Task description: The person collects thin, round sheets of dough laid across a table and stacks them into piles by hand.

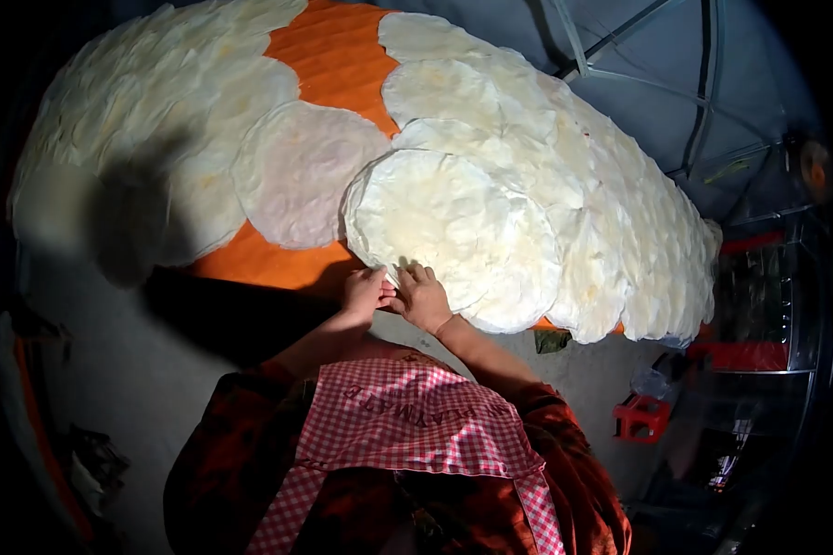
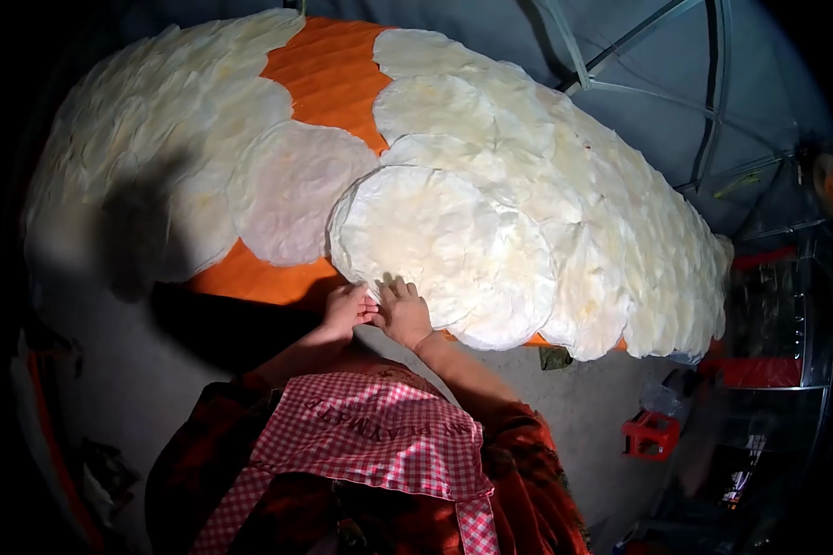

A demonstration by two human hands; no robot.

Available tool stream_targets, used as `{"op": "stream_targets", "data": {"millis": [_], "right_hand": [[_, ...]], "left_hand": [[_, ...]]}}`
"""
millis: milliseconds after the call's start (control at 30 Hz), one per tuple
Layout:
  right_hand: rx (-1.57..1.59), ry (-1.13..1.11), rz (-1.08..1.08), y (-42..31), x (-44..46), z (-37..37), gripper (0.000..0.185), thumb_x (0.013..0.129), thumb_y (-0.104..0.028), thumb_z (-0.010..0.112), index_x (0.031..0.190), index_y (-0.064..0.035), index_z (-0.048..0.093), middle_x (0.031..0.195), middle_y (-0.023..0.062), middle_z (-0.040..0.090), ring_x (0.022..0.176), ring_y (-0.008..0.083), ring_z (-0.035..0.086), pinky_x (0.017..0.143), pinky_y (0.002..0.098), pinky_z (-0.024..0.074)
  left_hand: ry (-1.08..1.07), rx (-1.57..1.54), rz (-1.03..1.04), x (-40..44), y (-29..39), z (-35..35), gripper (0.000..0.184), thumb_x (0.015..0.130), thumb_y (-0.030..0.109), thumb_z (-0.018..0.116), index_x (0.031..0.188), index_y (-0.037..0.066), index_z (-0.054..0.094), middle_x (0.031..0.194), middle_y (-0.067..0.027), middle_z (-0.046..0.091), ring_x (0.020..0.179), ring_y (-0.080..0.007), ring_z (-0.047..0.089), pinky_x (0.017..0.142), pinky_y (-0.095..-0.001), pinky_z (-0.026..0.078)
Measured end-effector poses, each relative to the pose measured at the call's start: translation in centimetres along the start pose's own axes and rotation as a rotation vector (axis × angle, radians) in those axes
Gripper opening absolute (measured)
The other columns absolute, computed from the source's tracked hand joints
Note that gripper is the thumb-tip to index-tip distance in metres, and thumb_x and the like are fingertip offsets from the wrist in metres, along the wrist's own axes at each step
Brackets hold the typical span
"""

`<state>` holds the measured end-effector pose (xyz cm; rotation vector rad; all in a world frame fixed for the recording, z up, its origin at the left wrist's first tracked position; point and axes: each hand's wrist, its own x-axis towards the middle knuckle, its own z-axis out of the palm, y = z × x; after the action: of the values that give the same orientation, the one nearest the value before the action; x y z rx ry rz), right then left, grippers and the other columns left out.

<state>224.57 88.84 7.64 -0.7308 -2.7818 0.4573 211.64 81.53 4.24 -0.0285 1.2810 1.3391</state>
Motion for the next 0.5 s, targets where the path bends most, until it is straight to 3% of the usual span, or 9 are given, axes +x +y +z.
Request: {"op": "stream_targets", "data": {"millis": [133, 167, 233, 300, 400, 433, 500], "right_hand": [[0.122, 0.014, 0.039, 1.0, 0.0, 0.5, 0.042, 0.074, -0.018, 0.070, 0.111, -0.0008, 0.058, 0.102, 0.0181, 0.059, 0.086, 0.0330, 0.057, 0.074, 0.0384, 0.0496], [0.189, -0.003, 0.060, 1.7, 0.1, 0.5, 0.037, 0.076, -0.015, 0.070, 0.108, 0.0013, 0.060, 0.097, 0.0183, 0.060, 0.085, 0.0322, 0.058, 0.074, 0.0376, 0.0495], [0.443, -0.089, 0.198, 3.0, 0.3, 0.3, 0.032, 0.078, -0.011, 0.067, 0.106, 0.0019, 0.062, 0.104, 0.0207, 0.061, 0.092, 0.0319, 0.060, 0.079, 0.0346, 0.0488], [0.576, -0.192, 0.304, 3.5, 0.7, 0.0, 0.027, 0.082, -0.004, 0.064, 0.107, 0.0039, 0.062, 0.116, 0.0227, 0.058, 0.102, 0.0307, 0.060, 0.085, 0.0308, 0.0469], [0.660, -0.061, 0.262, 5.2, 0.3, 2.1, 0.017, 0.082, -0.004, 0.066, 0.097, 0.0039, 0.064, 0.086, 0.0155, 0.064, 0.075, 0.0204, 0.059, 0.066, 0.0302, 0.0472], [0.621, -0.094, 0.366, 6.3, 0.0, 2.9, 0.017, 0.082, -0.005, 0.065, 0.097, 0.0031, 0.065, 0.081, 0.0176, 0.064, 0.072, 0.0232, 0.061, 0.065, 0.0320, 0.0473], [0.488, -0.183, 0.316, 3.9, 1.0, -0.3, 0.030, 0.084, -0.013, 0.062, 0.112, -0.0030, 0.058, 0.091, 0.0226, 0.063, 0.082, 0.0325, 0.061, 0.072, 0.0359, 0.0480]], "left_hand": [[0.046, -0.054, 0.048, 2.2, -2.4, -1.2, 0.024, 0.088, 0.029, 0.060, 0.087, 0.005, 0.059, 0.073, -0.0048, 0.058, 0.056, -0.0132, 0.055, 0.053, -0.0280, 0.050], [0.044, -0.033, 0.082, 2.1, -2.5, -1.3, 0.023, 0.088, 0.029, 0.060, 0.091, 0.006, 0.058, 0.075, -0.0037, 0.057, 0.061, -0.0132, 0.055, 0.056, -0.0282, 0.050], [0.040, 0.006, 0.151, 1.9, -2.7, -1.3, 0.023, 0.087, 0.028, 0.061, 0.097, 0.007, 0.056, 0.080, -0.0014, 0.056, 0.070, -0.0132, 0.056, 0.061, -0.0285, 0.051], [-0.038, -0.014, 0.180, 2.0, -2.9, -1.2, 0.022, 0.087, 0.026, 0.061, 0.099, 0.008, 0.056, 0.082, -0.0015, 0.057, 0.068, -0.0131, 0.056, 0.060, -0.0286, 0.051], [-0.011, 0.007, 0.146, 3.1, -3.3, -1.6, 0.021, 0.087, 0.024, 0.062, 0.100, 0.008, 0.056, 0.082, -0.0028, 0.058, 0.065, -0.0142, 0.058, 0.058, -0.0288, 0.052], [0.021, 0.021, 0.120, 3.6, -3.5, -2.0, 0.021, 0.088, 0.023, 0.062, 0.101, 0.009, 0.056, 0.082, -0.0034, 0.059, 0.064, -0.0148, 0.059, 0.058, -0.0289, 0.052], [0.008, 0.003, 0.022, 3.6, -2.8, -2.4, 0.020, 0.087, 0.023, 0.061, 0.100, 0.008, 0.056, 0.081, -0.0047, 0.060, 0.063, -0.0161, 0.060, 0.057, -0.0289, 0.053]]}}
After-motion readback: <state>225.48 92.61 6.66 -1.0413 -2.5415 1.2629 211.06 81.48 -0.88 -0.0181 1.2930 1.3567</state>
